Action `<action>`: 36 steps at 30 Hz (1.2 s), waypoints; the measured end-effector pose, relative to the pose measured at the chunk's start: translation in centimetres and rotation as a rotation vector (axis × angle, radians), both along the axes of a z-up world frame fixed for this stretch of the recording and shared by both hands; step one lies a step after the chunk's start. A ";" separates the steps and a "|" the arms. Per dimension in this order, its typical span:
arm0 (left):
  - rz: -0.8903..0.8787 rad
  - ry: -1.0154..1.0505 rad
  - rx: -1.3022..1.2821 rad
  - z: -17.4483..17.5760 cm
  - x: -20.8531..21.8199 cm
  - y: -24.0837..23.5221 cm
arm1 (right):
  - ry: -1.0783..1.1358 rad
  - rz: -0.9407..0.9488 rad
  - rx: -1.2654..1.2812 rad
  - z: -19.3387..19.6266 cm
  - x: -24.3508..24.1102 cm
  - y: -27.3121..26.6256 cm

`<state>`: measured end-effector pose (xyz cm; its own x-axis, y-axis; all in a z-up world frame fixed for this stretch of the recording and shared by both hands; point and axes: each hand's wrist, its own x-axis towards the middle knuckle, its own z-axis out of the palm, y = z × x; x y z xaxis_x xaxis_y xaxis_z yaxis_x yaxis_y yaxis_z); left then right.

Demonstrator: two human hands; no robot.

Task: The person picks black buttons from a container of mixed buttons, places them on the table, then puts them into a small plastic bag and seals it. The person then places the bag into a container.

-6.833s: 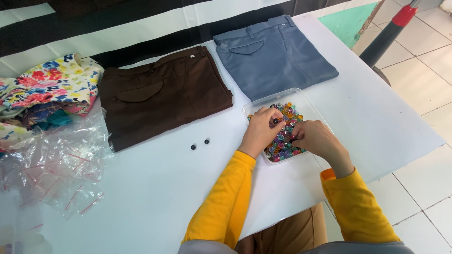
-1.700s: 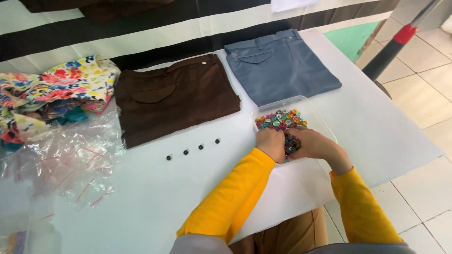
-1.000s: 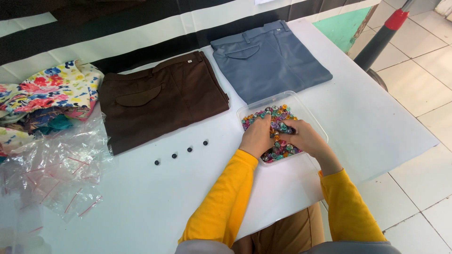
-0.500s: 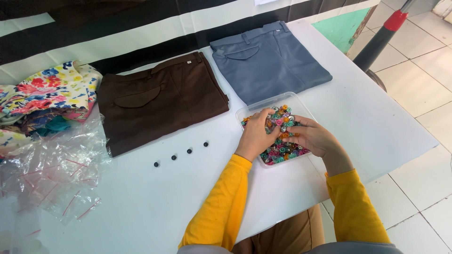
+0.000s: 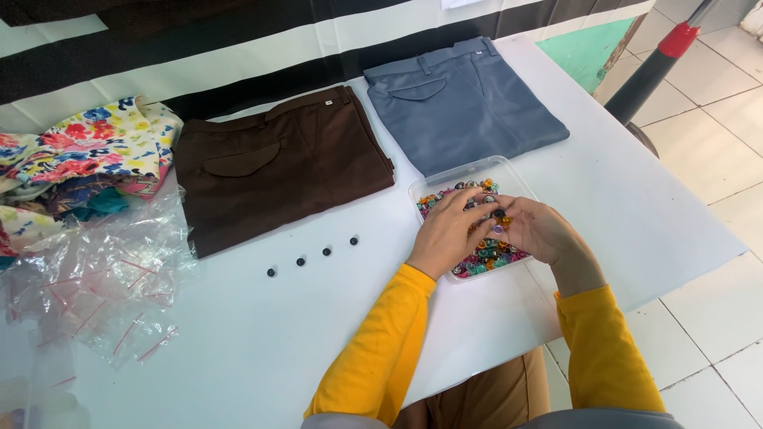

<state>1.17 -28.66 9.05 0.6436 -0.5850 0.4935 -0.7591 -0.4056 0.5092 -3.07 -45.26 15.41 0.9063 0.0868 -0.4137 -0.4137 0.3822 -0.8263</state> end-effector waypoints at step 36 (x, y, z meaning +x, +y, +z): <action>-0.432 1.065 -0.884 -0.4 3.6 2.9 | -0.423 0.027 -0.900 0.6 -2.1 4.2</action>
